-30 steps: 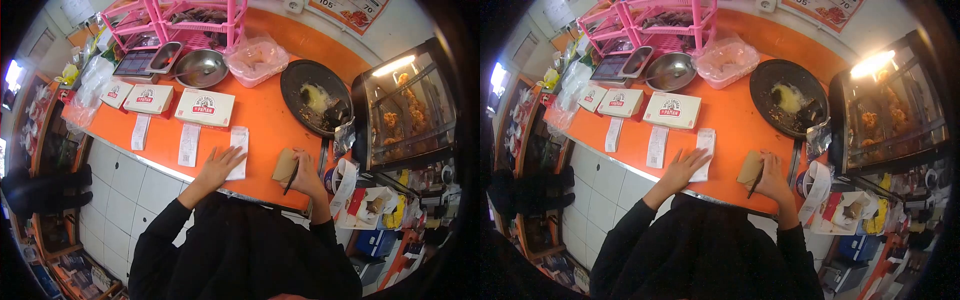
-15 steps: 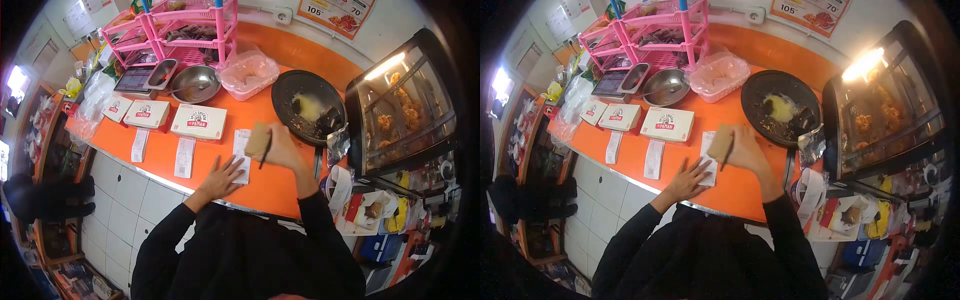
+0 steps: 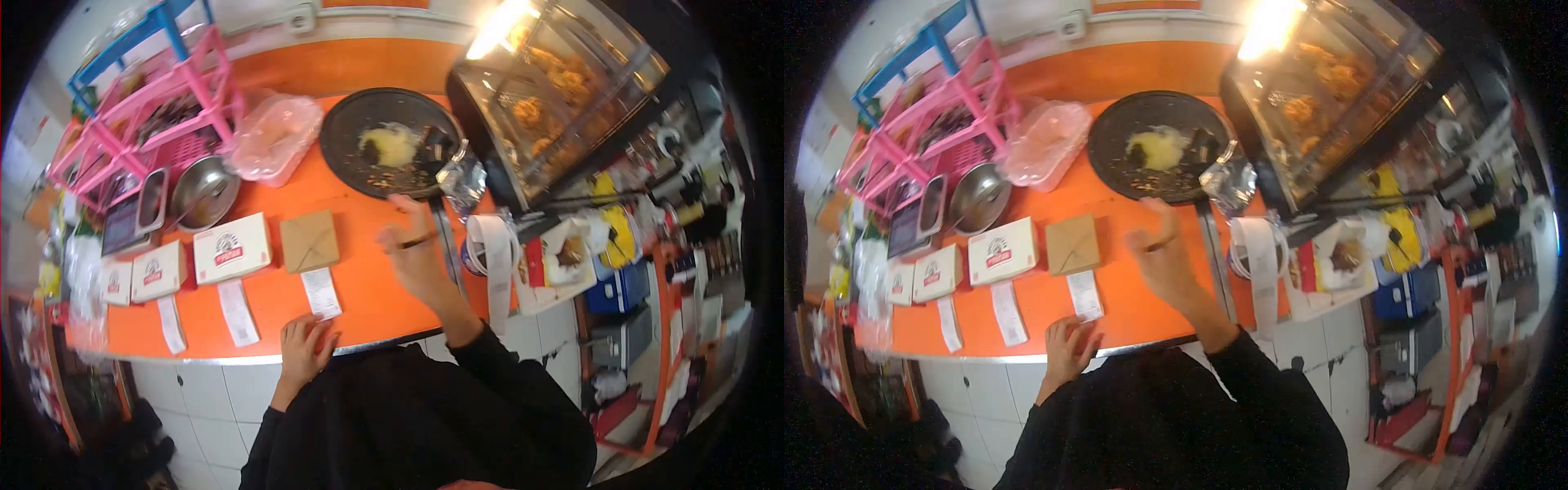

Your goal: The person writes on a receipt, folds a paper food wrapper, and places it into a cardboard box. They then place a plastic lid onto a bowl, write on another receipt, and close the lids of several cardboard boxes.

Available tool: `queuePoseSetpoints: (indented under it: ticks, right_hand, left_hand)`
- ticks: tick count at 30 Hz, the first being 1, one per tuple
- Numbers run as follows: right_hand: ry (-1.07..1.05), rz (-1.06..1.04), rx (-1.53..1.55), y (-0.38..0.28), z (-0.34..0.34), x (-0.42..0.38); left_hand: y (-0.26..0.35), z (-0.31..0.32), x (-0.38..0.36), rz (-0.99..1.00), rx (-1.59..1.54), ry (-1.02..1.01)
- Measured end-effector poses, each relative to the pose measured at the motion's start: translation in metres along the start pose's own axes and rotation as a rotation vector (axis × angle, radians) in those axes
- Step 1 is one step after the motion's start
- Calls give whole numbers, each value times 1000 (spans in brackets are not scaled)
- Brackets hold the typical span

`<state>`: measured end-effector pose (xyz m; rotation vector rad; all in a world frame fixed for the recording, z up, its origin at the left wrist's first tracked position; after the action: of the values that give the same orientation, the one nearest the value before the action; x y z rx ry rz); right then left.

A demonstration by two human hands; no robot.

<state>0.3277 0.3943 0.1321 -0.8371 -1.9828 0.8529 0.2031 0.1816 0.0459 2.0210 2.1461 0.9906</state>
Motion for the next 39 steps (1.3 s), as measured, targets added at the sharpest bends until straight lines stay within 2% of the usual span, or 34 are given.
queuePoseSetpoints:
  ticks: [2, 3, 4, 5, 7, 11, 14, 15, 16, 18, 19, 22, 23, 24, 26, 27, 28, 30, 33, 35, 36, 38, 39]
  right_hand:
    - [147, 97, -56, 3, -77, -15]
    - [187, -108, -350, -19, -110, -19]
    - [320, 258, -80, 26, -145, -34]
    - [329, 207, -498, 30, -173, -43]
    - [125, 544, -620, 95, -207, -70]
    - [313, 650, -180, 102, -205, -79]
    - [176, 527, -299, 112, -194, -75]
    - [216, 518, -150, 105, -187, -74]
    - [228, 480, -32, 73, -173, -70]
    - [248, 409, 209, -2, -138, -75]
    - [170, 307, 112, -19, -117, -88]
    - [-35, -10, -55, -94, -55, -116]
    - [-127, 90, -25, -94, -39, -130]
    - [-220, 193, 6, -93, -25, -142]
    - [-260, 87, -11, -128, -13, -141]
    - [-281, 33, -18, -141, -8, -141]
    - [-361, -14, 27, -149, 2, -145]
    - [-528, -116, 116, -165, 21, -153]
    - [-653, -142, 141, -183, 32, -154]
    - [-725, -158, 244, -192, 36, -155]
    - [-751, -112, 271, -191, 41, -156]
    - [-802, -20, 325, -189, 50, -159]
    - [-806, -42, 317, -193, 51, -157]
  left_hand:
    - [2, 0, -2, -10, -71, 17]
    - [9, -4, 5, 5, -128, 49]
    - [15, -2, 11, 33, -181, 43]
    - [20, -2, 19, 62, -233, 42]
    - [35, -2, 41, 112, -359, 31]
    - [63, 33, 71, 7, -745, -336]
    - [100, 71, 68, -172, -1094, -745]
    - [112, 85, 59, -239, -1246, -905]
    - [126, 93, 51, -310, -1397, -1063]
    - [158, 80, 47, -556, -1903, -1291]
    - [171, 70, 45, -694, -2154, -1395]
    - [151, 74, 67, -687, -2299, -981]
    - [151, 55, 69, -624, -2346, -1052]
    - [137, 57, 69, -708, -2229, -957]
    - [104, 60, 67, -850, -1984, -766]
    - [89, 63, 60, -1042, -1989, -788]
    - [75, 60, 69, -994, -2002, -641]
    - [50, 53, 84, -904, -2053, -500]
    - [10, 51, 97, -767, -2335, -416]
    - [-16, 43, 100, -754, -2389, -366]
    - [-21, 33, 103, -748, -2415, -339]
    - [-39, 7, 103, -743, -2385, -161]
    - [-47, -4, 103, -730, -2388, -92]
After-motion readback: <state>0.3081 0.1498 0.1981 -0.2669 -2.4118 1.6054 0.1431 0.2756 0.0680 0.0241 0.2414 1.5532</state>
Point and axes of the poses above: each hand's wrist, its own x-axis towards the middle knuckle, its own z-axis out of the palm, y = z × x, the point moved 10 cm from there along x, towards the middle knuckle, and after that the axes turned 1 degree about -x, right-handed, at the moved point
